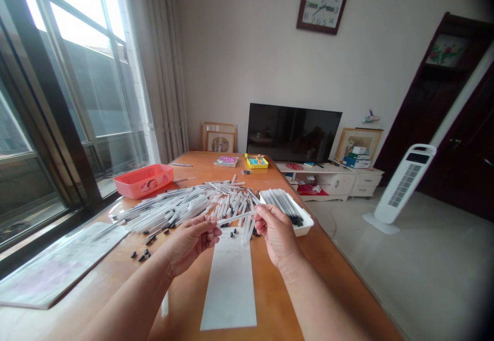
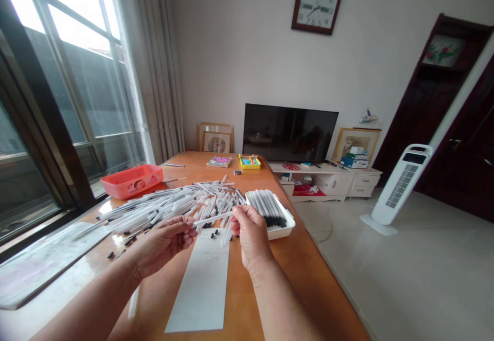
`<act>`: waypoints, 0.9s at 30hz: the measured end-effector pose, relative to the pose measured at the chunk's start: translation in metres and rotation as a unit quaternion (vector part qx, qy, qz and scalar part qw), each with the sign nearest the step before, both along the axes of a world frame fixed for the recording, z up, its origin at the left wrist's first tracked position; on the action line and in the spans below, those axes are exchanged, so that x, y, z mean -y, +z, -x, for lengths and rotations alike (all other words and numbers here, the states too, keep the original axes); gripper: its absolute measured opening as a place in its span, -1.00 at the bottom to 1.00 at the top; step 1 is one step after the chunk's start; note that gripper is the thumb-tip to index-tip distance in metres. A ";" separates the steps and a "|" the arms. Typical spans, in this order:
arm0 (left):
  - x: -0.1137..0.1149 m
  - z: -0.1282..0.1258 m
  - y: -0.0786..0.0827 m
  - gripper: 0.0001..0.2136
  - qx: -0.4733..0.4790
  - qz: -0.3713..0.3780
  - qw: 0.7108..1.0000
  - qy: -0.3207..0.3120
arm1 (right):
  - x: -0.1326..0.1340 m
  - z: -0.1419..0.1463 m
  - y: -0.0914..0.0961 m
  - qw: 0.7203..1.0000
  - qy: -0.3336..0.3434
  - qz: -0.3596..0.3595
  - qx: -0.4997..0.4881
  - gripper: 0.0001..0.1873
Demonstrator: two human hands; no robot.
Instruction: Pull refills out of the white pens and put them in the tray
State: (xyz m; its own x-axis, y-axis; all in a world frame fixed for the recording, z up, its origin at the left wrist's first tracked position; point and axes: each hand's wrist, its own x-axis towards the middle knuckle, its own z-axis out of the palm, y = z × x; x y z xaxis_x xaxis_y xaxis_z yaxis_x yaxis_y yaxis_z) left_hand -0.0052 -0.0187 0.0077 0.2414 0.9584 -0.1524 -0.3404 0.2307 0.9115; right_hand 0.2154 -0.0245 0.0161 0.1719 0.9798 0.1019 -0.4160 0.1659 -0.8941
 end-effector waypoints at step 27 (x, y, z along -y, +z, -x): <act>-0.012 0.011 -0.006 -0.55 -0.147 -0.073 0.981 0.106 | -0.046 -0.094 -0.030 0.728 -0.347 0.074 0.586 -0.81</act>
State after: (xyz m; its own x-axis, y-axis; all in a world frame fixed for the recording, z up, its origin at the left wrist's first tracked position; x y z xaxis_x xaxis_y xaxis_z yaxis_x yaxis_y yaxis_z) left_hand -0.0158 -0.0065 0.0015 0.0003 0.9991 -0.0427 -0.0849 0.0425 0.9955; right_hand 0.3096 0.0219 -0.0135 0.5108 0.7136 0.4795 0.7862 -0.1621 -0.5963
